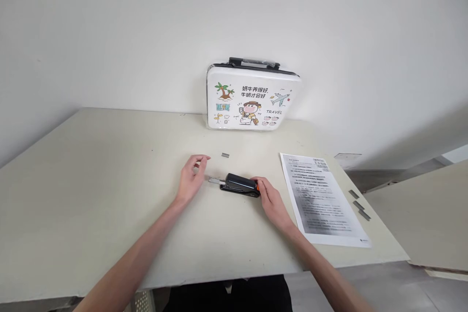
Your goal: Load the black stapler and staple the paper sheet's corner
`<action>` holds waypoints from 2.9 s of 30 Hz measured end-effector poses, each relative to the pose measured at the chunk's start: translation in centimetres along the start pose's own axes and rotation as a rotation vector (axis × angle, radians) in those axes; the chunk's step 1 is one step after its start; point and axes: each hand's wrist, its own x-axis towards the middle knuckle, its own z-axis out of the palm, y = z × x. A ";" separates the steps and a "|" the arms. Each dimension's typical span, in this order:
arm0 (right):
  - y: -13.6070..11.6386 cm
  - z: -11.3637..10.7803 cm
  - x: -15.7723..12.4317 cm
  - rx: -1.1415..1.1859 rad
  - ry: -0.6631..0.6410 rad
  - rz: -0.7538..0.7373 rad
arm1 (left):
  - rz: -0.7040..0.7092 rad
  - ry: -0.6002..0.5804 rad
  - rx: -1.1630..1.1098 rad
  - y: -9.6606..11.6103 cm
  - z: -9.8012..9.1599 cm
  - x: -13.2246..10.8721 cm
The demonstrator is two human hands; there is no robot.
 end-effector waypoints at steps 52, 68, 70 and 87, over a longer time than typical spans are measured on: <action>-1.6 4.6 2.7 0.172 0.280 0.033 | -0.114 -0.318 -0.360 0.2 0.6 -3.0; -4.6 5.7 4.4 -0.368 0.096 -0.493 | -0.676 -0.278 -1.237 1.1 0.0 -2.0; -5.1 5.2 3.5 -0.435 0.013 -0.573 | -0.653 -0.441 -1.253 1.2 0.3 -2.4; 6.4 -19.8 -7.4 -0.562 0.492 -0.020 | -0.515 -0.678 -0.919 2.1 2.5 -1.3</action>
